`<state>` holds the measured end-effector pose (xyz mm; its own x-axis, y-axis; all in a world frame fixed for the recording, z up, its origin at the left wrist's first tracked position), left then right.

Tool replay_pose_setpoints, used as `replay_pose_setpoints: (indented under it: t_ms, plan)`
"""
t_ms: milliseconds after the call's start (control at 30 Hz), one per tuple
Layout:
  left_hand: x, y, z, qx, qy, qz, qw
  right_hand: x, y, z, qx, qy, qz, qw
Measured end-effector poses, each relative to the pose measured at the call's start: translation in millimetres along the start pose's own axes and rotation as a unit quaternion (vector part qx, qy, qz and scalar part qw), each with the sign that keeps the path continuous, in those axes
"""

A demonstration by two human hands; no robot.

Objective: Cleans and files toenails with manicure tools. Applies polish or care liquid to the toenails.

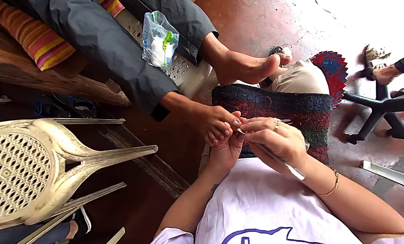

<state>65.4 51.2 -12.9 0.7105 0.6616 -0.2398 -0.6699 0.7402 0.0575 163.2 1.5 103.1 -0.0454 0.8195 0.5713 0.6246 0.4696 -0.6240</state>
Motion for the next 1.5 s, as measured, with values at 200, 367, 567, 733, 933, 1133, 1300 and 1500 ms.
replay_pose_setpoints:
  t_ms: [200, 367, 567, 733, 933, 1133, 1300, 1500]
  plan:
    - [1.3, -0.9, -1.0, -0.008, -0.006, 0.0, 1.0, -10.2, -3.1, 11.7, -0.091, -0.039, -0.072, 0.992]
    - [1.1, -0.7, -4.0, -0.008, -0.002, -0.002, 1.0, -11.2, -3.0, 13.9, -0.107, -0.044, -0.098, 0.988]
    - [1.2, 0.1, -6.2, -0.002, 0.017, 0.004, 1.0, -12.0, -6.6, 17.5, -0.137, -0.055, -0.113, 0.982]
    - [1.8, -0.1, -5.1, 0.0, 0.01, 0.0, 1.0, -12.9, -5.7, 16.4, -0.13, -0.046, -0.105, 0.985]
    - [2.2, -0.1, -7.0, 0.014, 0.003, -0.005, 1.0, -16.7, -3.6, 18.2, -0.123, -0.026, -0.122, 0.985]
    - [2.1, -0.5, -7.4, 0.004, 0.001, -0.01, 1.0, -17.6, -3.0, 20.0, -0.131, -0.02, -0.133, 0.982]
    - [2.2, 0.2, -5.8, 0.008, -0.013, -0.009, 1.0, -17.2, -0.7, 16.8, -0.106, -0.004, -0.104, 0.989]
    - [2.3, 0.4, -5.3, 0.01, -0.01, -0.007, 1.0, -16.7, -0.6, 18.5, -0.118, -0.006, -0.114, 0.986]
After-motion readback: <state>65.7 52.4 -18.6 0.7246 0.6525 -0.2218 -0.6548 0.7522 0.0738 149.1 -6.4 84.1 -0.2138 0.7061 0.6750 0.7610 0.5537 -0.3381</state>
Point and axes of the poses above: each hand's wrist, its own x-axis towards the middle knuckle, its own z-axis out of the palm, y = z × x, the point moved 7 cm from there along x, towards the middle knuckle, and after that the axes turned 4 degrees about -z, right-handed, at the moved point
